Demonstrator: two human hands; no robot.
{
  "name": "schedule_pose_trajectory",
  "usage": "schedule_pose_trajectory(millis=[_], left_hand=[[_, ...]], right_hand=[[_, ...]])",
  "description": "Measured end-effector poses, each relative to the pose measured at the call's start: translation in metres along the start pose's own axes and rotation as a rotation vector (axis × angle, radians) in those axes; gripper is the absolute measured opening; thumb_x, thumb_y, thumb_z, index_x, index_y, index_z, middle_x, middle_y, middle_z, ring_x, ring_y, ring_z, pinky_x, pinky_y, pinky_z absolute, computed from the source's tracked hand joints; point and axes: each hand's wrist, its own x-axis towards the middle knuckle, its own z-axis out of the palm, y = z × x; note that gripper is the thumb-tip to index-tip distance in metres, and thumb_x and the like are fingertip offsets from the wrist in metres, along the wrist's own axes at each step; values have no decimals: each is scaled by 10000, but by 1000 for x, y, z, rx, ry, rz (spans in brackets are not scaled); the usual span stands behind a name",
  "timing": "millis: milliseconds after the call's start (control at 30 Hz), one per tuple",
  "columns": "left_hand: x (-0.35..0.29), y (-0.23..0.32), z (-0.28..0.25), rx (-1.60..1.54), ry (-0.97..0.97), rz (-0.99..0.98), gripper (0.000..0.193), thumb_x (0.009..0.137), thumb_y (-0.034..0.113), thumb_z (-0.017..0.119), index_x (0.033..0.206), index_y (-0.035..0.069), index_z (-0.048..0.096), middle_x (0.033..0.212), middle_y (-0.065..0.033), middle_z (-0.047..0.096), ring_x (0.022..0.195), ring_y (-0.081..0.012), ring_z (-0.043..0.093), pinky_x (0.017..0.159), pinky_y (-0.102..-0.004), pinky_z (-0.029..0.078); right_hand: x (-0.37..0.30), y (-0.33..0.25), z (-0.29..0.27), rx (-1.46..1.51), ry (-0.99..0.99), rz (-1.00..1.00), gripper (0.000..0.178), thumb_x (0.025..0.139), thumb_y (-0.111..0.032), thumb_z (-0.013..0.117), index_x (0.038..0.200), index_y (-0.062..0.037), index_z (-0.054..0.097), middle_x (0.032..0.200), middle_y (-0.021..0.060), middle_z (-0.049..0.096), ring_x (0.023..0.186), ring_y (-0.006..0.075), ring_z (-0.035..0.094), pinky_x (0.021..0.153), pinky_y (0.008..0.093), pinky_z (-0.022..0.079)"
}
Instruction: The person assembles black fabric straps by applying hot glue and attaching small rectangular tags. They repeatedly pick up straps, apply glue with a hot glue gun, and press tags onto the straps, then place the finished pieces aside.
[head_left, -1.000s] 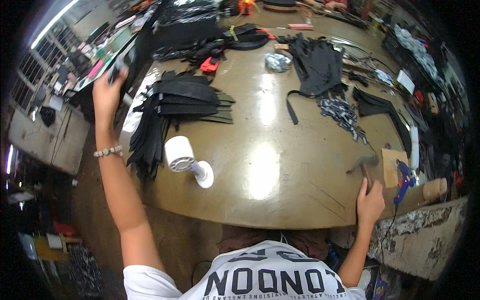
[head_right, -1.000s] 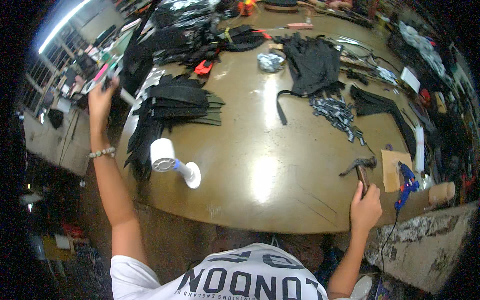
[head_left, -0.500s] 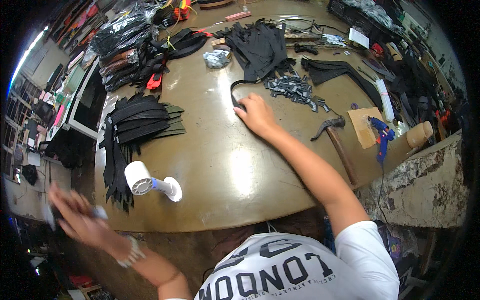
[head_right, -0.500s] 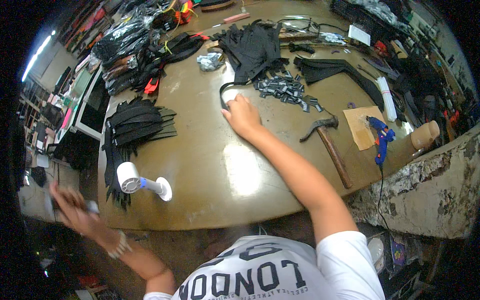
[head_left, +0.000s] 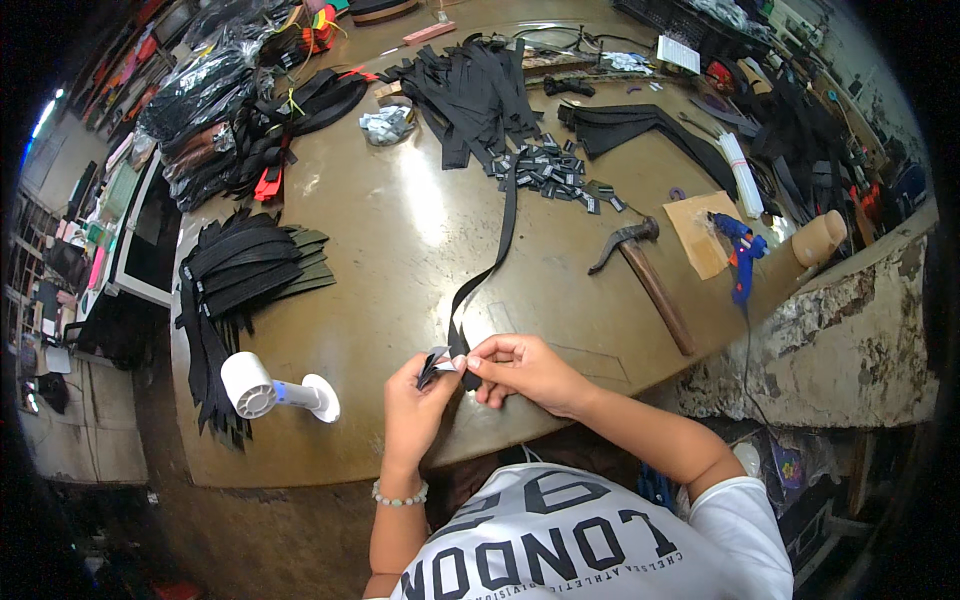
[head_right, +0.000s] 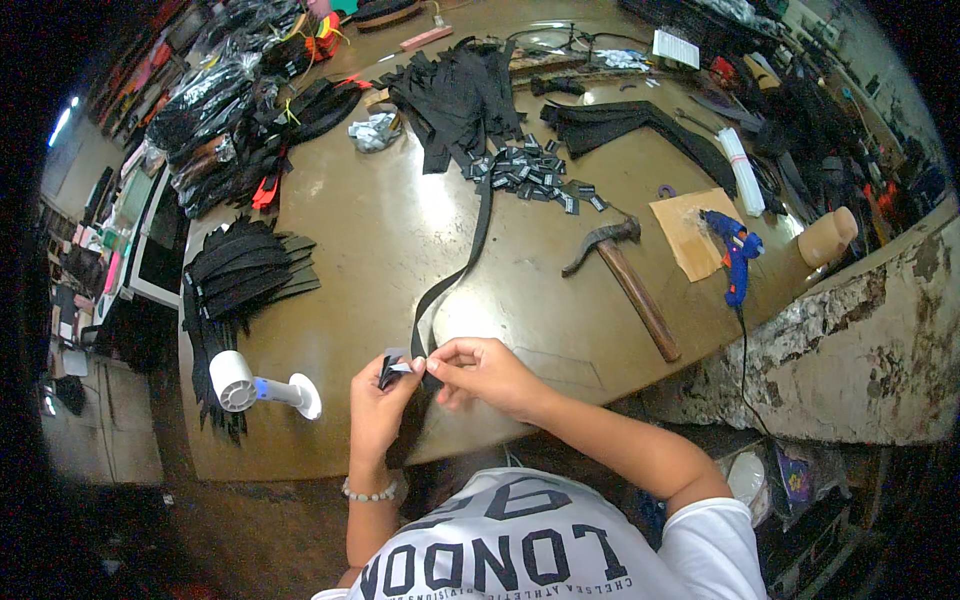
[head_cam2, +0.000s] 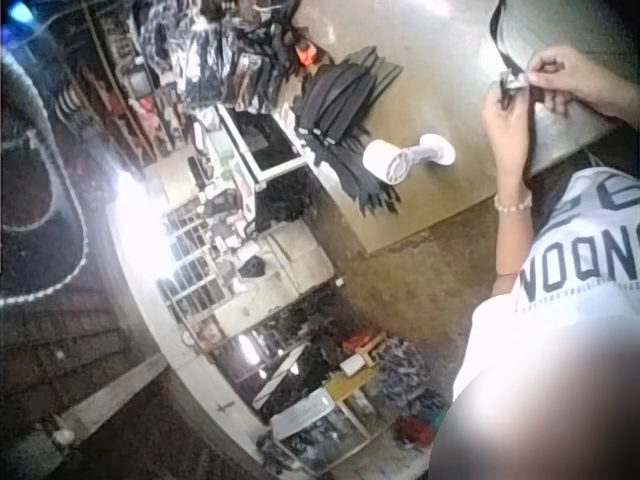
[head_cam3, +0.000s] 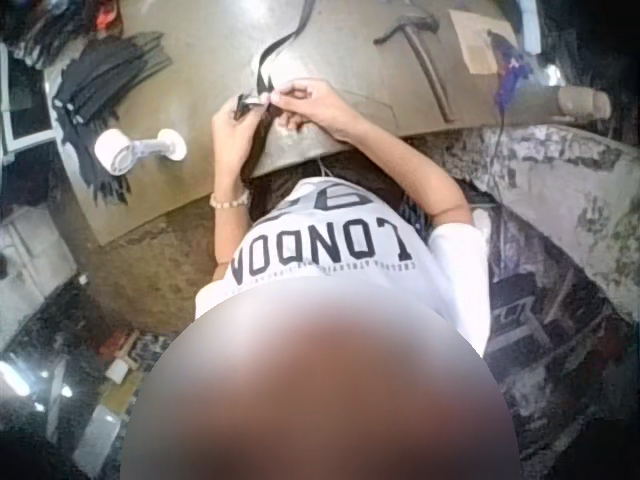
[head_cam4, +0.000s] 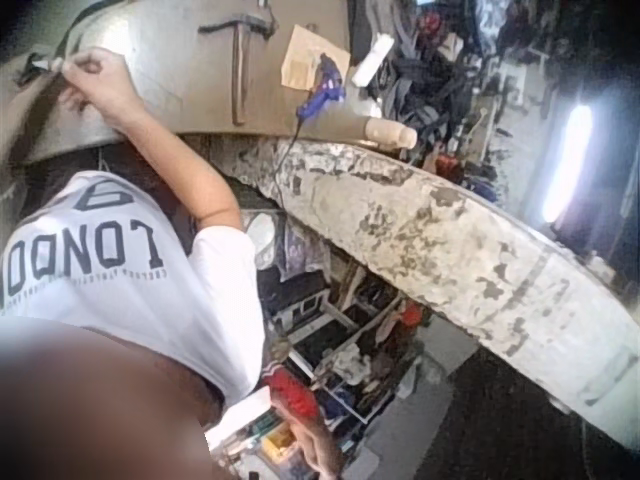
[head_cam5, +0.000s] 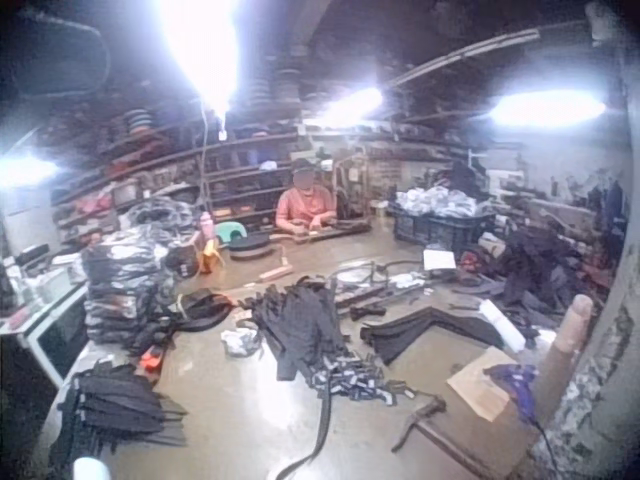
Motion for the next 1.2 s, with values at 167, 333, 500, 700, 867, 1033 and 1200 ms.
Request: schedule_pose_trajectory(millis=[167, 333, 500, 700, 867, 1033, 1200], left_hand=[[-25, 3, -5, -12, -79, -70, 119, 875, 81, 712, 932, -23, 698, 751, -8, 641, 696, -65, 539, 624, -226, 434], [-51, -14, -1, 201, -142, 185, 158, 818, -11, 647, 972, -10, 685, 888, -189, 679, 772, -327, 666, 713, -343, 518], [-60, -30, 3, 452, 3, 296, 158, 782, 99, 749, 922, 55, 693, 782, -120, 633, 673, -308, 626, 584, -369, 491], [-64, -38, 4, 570, 36, 440, 342, 740, 121, 774, 1074, 142, 704, 727, -64, 534, 612, -247, 597, 529, -353, 462], [-66, -42, 1, 636, -27, 513, 432, 697, 80, 765, 1115, 169, 705, 708, -52, 494, 586, -225, 560, 515, -342, 444], [-69, -46, 3, 602, 22, 547, 462, 671, 87, 762, 1123, 165, 706, 696, -45, 478, 591, -207, 538, 516, -337, 435], [-72, -44, 3, 595, -15, 577, 416, 731, 230, 800, 1125, 130, 709, 680, -33, 457, 583, -197, 521, 513, -331, 428]], right_hand=[[26, -12, -23, 20, -261, 274, 294, 978, -288, 635, 1153, -52, 611, 859, -3, 640, 618, 22, 555, 503, 157, 426], [102, -70, -61, -142, -248, 178, 201, 889, -134, 743, 1056, -43, 680, 821, -31, 644, 648, 20, 556, 537, 164, 441], [175, -119, -72, -715, -118, -80, 228, 875, -233, 763, 892, -15, 698, 759, 6, 655, 653, 63, 571, 568, 202, 459], [221, -88, -65, -1280, 172, -571, 487, 773, -381, 821, 996, 30, 688, 761, 136, 662, 719, 216, 646, 697, 334, 517], [173, -91, -35, -1040, 521, -427, 534, 855, -382, 756, 1194, 10, 627, 956, 99, 672, 811, 173, 648, 724, 310, 519], [-30, -71, -69, -1135, 950, -847, 275, 861, -225, 757, 1052, -44, 676, 1130, 101, 633, 1029, 198, 590, 894, 348, 485], [-153, -47, -221, -1214, 1935, -671, 553, 862, -375, 775, 1200, -11, 533, 1173, 161, 518, 1002, 243, 568, 876, 360, 468]])
